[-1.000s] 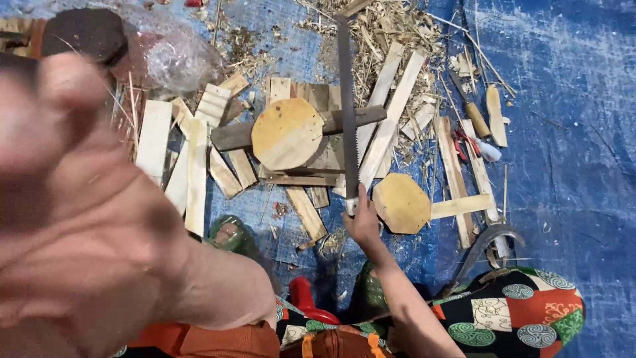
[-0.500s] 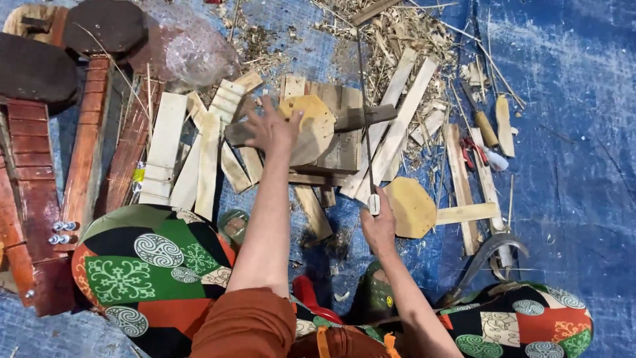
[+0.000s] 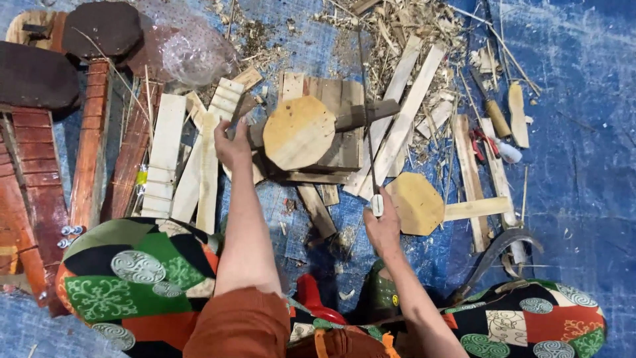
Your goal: The person uses a hand saw to cut a circular wooden component that is held in a wooden jig on the floor.
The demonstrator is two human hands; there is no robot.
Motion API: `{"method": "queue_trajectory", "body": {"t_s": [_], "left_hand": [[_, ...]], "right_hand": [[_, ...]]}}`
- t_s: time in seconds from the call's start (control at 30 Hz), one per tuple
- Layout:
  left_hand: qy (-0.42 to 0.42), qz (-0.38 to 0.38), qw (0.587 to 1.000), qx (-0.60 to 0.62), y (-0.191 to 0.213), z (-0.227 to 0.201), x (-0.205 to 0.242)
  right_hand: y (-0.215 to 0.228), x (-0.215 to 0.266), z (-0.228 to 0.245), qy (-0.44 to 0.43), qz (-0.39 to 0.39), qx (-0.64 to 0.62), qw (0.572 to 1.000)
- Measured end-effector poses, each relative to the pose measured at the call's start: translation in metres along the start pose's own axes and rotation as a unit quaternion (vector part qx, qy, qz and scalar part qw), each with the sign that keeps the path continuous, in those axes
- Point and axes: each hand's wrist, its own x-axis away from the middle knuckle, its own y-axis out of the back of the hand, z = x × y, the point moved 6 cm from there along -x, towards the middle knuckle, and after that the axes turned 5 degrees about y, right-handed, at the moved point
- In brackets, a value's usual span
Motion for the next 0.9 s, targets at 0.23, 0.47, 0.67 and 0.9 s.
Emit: {"method": "queue_trajectory", "body": {"t_s": [0.23,0.47,0.67,0.9], "left_hand": [[0.028,-0.040,0.947,-0.318,0.033,-0.010,0.014],[-0.154,-0.068,0.925,-0.340,0.026,-0.063,0.084],[-0.218,0.046,0.912,-0.345,-0.008,-0.093,0.116],[-0.211,0.099,0.943,-0.238,-0.074,-0.093,0.106]], "right_hand": [[-0.003,0.027,0.018,-0.004,0.043,0.000,0.999],[0.002,0.028,0.028,-0.007,0.068,0.010,0.998],[-0.001,0.019,0.017,-0.023,0.080,0.032,0.996],[-0.006,0.011,0.000,-0.015,0.075,0.066,0.995]]}}
